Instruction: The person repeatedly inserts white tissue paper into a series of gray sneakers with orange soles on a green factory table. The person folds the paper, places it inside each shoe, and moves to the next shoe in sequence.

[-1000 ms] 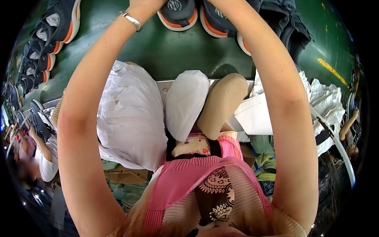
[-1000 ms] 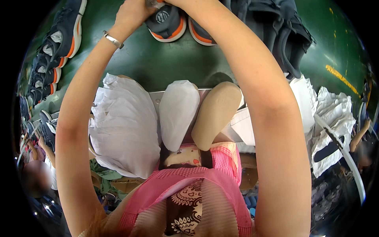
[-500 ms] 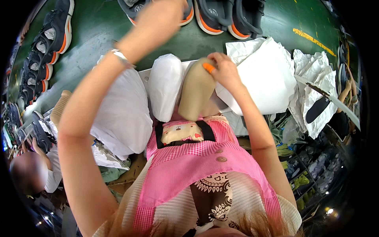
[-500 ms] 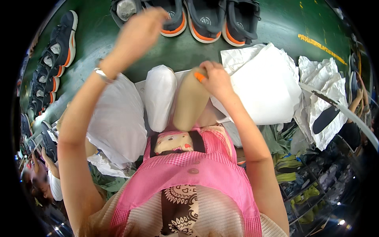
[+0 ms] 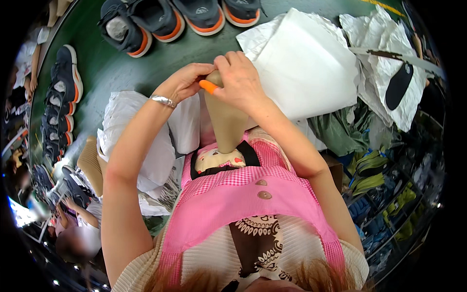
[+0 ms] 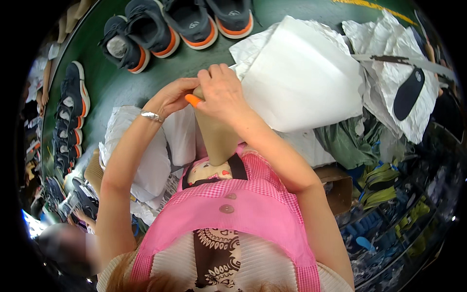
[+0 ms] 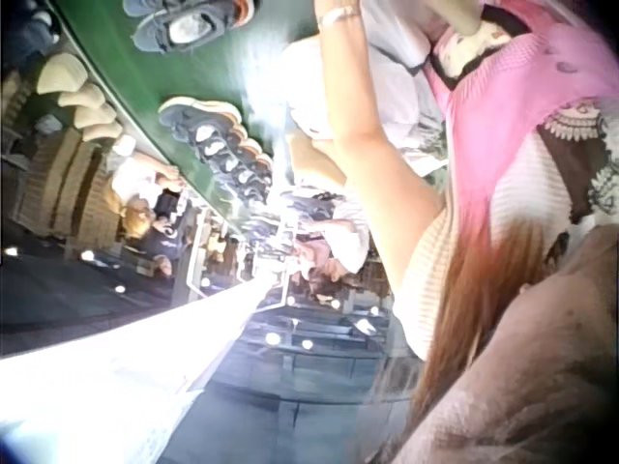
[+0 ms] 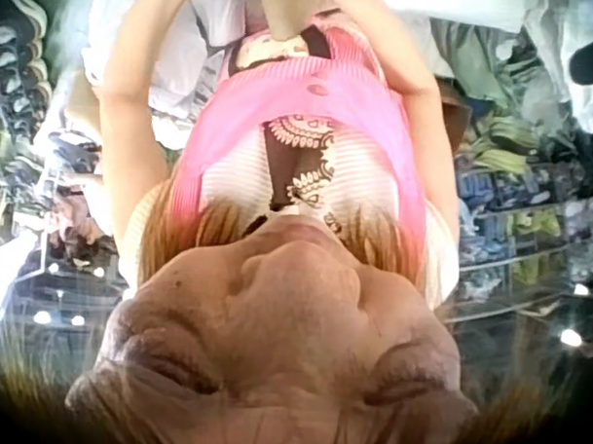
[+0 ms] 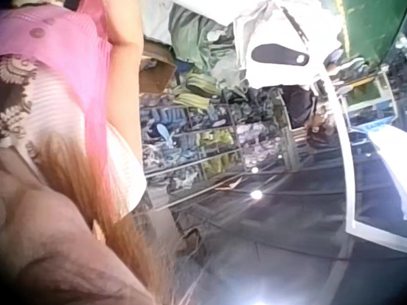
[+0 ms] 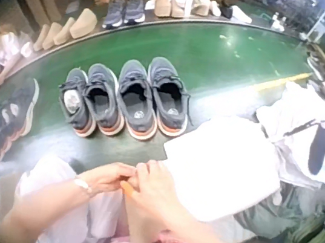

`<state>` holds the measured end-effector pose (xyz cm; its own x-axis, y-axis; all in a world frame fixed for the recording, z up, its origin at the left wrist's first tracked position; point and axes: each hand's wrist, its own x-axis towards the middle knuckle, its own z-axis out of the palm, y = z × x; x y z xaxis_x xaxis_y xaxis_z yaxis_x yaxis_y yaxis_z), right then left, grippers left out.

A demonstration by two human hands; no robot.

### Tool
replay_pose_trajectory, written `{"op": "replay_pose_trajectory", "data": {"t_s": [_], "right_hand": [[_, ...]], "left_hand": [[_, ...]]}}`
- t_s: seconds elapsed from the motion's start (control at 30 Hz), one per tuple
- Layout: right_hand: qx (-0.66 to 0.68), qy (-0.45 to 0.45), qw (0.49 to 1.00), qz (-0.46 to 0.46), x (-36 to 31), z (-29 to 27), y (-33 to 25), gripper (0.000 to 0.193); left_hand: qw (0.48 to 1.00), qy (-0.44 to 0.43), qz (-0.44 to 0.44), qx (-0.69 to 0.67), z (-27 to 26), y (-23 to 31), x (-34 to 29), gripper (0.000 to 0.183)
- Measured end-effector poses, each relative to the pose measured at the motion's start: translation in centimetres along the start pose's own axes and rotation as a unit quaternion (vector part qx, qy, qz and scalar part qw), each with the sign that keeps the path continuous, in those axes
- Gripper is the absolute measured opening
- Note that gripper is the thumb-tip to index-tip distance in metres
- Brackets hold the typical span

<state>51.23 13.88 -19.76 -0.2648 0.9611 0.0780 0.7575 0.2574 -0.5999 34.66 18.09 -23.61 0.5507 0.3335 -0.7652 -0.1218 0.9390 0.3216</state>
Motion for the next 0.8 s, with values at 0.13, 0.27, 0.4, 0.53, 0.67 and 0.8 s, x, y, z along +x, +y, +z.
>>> {"op": "replay_pose_trajectory", "data": {"t_s": [0.13,0.27,0.4,0.53,0.67,0.8], "right_hand": [[0.006,0.058,0.998,-0.019,-1.2,0.1,0.8,0.041],[0.100,0.084,0.990,-0.051,-1.9,-0.6,-4.2,0.039],[0.162,0.043,0.986,-0.002,-1.9,-0.8,-3.7,0.036],[0.313,0.008,0.889,0.334,-0.1,-6.8,3.4,0.029],[0.360,0.063,0.875,0.318,-1.0,-7.0,7.0,0.026],[0.377,0.100,0.895,0.215,-2.0,-5.5,7.5,0.022]], "left_hand": [[1.000,0.020,-0.011,0.012,1.9,-0.4,0.2,0.018],[0.994,0.111,-0.005,0.020,-0.2,1.0,2.2,0.020],[0.978,0.185,0.004,0.092,-4.8,0.3,5.2,0.027],[0.856,0.291,0.148,0.400,-4.8,-2.3,5.5,0.032],[0.834,0.175,0.314,0.418,3.3,0.3,0.5,0.039],[0.983,-0.010,0.082,0.162,7.2,-1.1,-1.1,0.040]]}}
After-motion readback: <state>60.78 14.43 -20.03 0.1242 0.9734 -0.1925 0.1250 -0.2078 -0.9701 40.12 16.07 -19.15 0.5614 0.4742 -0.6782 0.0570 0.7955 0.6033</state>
